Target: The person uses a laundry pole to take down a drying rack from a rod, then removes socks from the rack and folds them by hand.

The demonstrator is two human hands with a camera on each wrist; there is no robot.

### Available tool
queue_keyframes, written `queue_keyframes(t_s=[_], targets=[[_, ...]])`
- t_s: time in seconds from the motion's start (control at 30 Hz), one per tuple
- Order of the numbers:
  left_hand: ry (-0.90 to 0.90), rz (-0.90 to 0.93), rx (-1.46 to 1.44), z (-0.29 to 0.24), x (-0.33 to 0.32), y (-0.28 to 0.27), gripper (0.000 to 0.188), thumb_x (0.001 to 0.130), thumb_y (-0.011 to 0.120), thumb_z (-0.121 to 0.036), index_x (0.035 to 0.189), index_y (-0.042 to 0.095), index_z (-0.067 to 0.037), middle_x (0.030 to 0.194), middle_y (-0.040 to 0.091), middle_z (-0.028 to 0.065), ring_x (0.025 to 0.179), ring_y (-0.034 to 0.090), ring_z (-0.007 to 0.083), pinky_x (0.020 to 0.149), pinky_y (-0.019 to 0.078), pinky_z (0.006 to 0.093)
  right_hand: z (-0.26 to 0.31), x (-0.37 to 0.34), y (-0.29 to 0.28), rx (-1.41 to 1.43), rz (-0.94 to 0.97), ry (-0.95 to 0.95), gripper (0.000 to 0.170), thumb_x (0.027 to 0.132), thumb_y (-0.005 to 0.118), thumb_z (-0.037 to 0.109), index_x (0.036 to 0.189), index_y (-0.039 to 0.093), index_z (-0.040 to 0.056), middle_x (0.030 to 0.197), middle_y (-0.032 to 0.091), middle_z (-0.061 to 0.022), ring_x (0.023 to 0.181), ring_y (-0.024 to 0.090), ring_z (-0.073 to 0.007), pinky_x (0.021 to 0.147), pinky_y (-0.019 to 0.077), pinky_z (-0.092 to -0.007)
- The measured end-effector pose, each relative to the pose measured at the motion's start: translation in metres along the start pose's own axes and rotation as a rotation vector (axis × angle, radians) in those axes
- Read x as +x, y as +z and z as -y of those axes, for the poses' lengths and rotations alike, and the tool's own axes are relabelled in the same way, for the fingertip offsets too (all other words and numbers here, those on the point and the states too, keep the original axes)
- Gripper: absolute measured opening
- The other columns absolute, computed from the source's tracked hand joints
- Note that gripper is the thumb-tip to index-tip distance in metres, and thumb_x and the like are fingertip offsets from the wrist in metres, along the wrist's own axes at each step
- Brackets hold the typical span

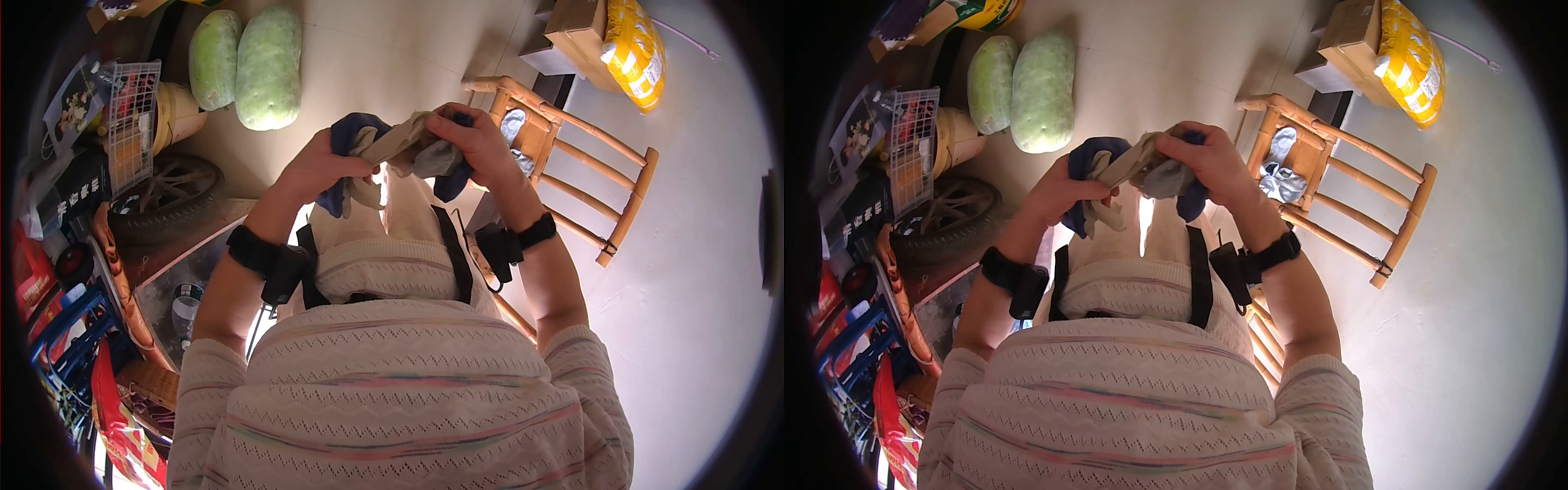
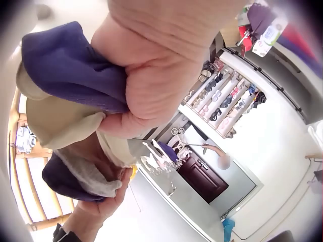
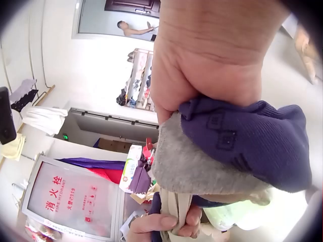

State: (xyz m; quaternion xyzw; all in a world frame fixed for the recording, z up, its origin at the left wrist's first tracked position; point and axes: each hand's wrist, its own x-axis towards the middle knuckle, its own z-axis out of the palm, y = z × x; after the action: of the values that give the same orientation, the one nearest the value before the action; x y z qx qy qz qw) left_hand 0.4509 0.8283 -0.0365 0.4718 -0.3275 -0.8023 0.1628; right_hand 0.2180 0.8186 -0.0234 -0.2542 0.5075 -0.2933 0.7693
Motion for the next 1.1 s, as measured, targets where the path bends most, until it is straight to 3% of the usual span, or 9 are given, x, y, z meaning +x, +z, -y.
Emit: queue_keyframes(t_s=[0.27, 0.37, 0.43, 0.57, 0.67, 0.73, 0.93, 1.03, 1.1], targets=[[0.005, 0.078, -0.259, -0.004, 0.005, -0.014, 0.031, 0.067, 0.061, 0.002, 0.097, 0.055, 0.000, 0.085, 0.061, 0.0105, 0.083, 0.060, 0.0227, 0.075, 0.0475, 0.0322, -0.001, -0.005, -0.005, 0.123, -0.033, 0.016, 0.015, 0.079, 0.063, 0.013, 0.085, 0.059, 0.0000, 0.075, 0.059, -0.0028, 0.066, 0.056, -0.0092, 0.060, 0.0472, -0.0235], [0.041, 0.041, -0.393, -0.004, 0.008, -0.018, 0.029, 0.069, 0.060, 0.002, 0.097, 0.055, -0.002, 0.093, 0.060, 0.0113, 0.091, 0.058, 0.0231, 0.077, 0.0471, 0.0320, 0.003, -0.007, -0.009, 0.127, -0.005, 0.036, 0.014, 0.079, 0.063, 0.012, 0.086, 0.059, 0.0004, 0.076, 0.059, -0.0029, 0.067, 0.057, -0.0099, 0.061, 0.0476, -0.0236], [0.044, 0.066, -0.385, -0.007, 0.009, -0.021, 0.025, 0.073, 0.059, -0.001, 0.098, 0.057, -0.001, 0.098, 0.061, 0.0104, 0.090, 0.057, 0.0170, 0.080, 0.0445, 0.0288, 0.005, -0.009, -0.012, 0.138, -0.007, 0.041, 0.015, 0.078, 0.063, 0.012, 0.087, 0.059, -0.0003, 0.076, 0.060, -0.0037, 0.067, 0.057, -0.0104, 0.061, 0.0480, -0.0241], [0.074, -0.008, -0.320, -0.006, 0.010, -0.020, 0.030, 0.075, 0.057, -0.001, 0.105, 0.054, -0.002, 0.104, 0.059, 0.0084, 0.091, 0.054, 0.0138, 0.075, 0.0437, 0.0263, 0.006, -0.011, -0.006, 0.144, 0.010, 0.071, 0.019, 0.077, 0.064, 0.012, 0.087, 0.059, -0.0024, 0.078, 0.061, -0.0062, 0.066, 0.058, -0.0119, 0.061, 0.0492, -0.0252], [0.217, -0.004, -0.195, -0.011, 0.011, -0.003, 0.038, 0.076, 0.058, -0.002, 0.113, 0.049, -0.005, 0.106, 0.057, 0.0096, 0.096, 0.054, 0.0159, 0.074, 0.0474, 0.0262, -0.004, -0.005, 0.006, 0.128, 0.014, 0.098, 0.021, 0.077, 0.065, 0.014, 0.087, 0.059, -0.0036, 0.079, 0.061, -0.0079, 0.066, 0.059, -0.0127, 0.060, 0.0493, -0.0253], [0.225, 0.000, 0.022, -0.013, 0.012, 0.008, 0.047, 0.074, 0.056, 0.001, 0.118, 0.045, -0.006, 0.105, 0.056, 0.0067, 0.094, 0.054, 0.0138, 0.075, 0.0468, 0.0262, -0.009, 0.000, 0.016, 0.091, 0.039, 0.095, 0.023, 0.077, 0.066, 0.015, 0.088, 0.059, -0.0036, 0.079, 0.061, -0.0075, 0.066, 0.059, -0.0124, 0.060, 0.0490, -0.0250], [0.099, -0.054, 0.258, 0.001, 0.017, 0.019, 0.040, 0.067, 0.055, -0.002, 0.107, 0.052, -0.002, 0.080, 0.058, 0.0040, 0.069, 0.054, 0.0101, 0.061, 0.0457, 0.0237, -0.020, 0.011, 0.032, -0.099, -0.004, 0.058, 0.025, 0.074, 0.069, 0.017, 0.088, 0.059, -0.0012, 0.081, 0.060, -0.0043, 0.069, 0.057, -0.0093, 0.062, 0.0473, -0.0226], [0.095, -0.019, 0.298, -0.004, 0.013, 0.022, 0.039, 0.066, 0.051, -0.001, 0.105, 0.052, 0.000, 0.078, 0.057, 0.0036, 0.068, 0.054, 0.0098, 0.060, 0.0454, 0.0247, -0.022, 0.011, 0.035, -0.124, -0.035, -0.015, 0.024, 0.073, 0.070, 0.016, 0.087, 0.059, -0.0009, 0.080, 0.060, -0.0038, 0.069, 0.056, -0.0095, 0.062, 0.0475, -0.0232], [0.114, -0.006, 0.262, -0.006, 0.010, 0.023, 0.038, 0.067, 0.053, -0.002, 0.105, 0.052, 0.000, 0.078, 0.056, 0.0033, 0.069, 0.054, 0.0097, 0.061, 0.0454, 0.0247, -0.023, 0.013, 0.031, -0.037, -0.002, 0.087, 0.023, 0.073, 0.069, 0.013, 0.088, 0.058, -0.0005, 0.080, 0.060, -0.0037, 0.069, 0.057, -0.0095, 0.063, 0.0478, -0.0242]])
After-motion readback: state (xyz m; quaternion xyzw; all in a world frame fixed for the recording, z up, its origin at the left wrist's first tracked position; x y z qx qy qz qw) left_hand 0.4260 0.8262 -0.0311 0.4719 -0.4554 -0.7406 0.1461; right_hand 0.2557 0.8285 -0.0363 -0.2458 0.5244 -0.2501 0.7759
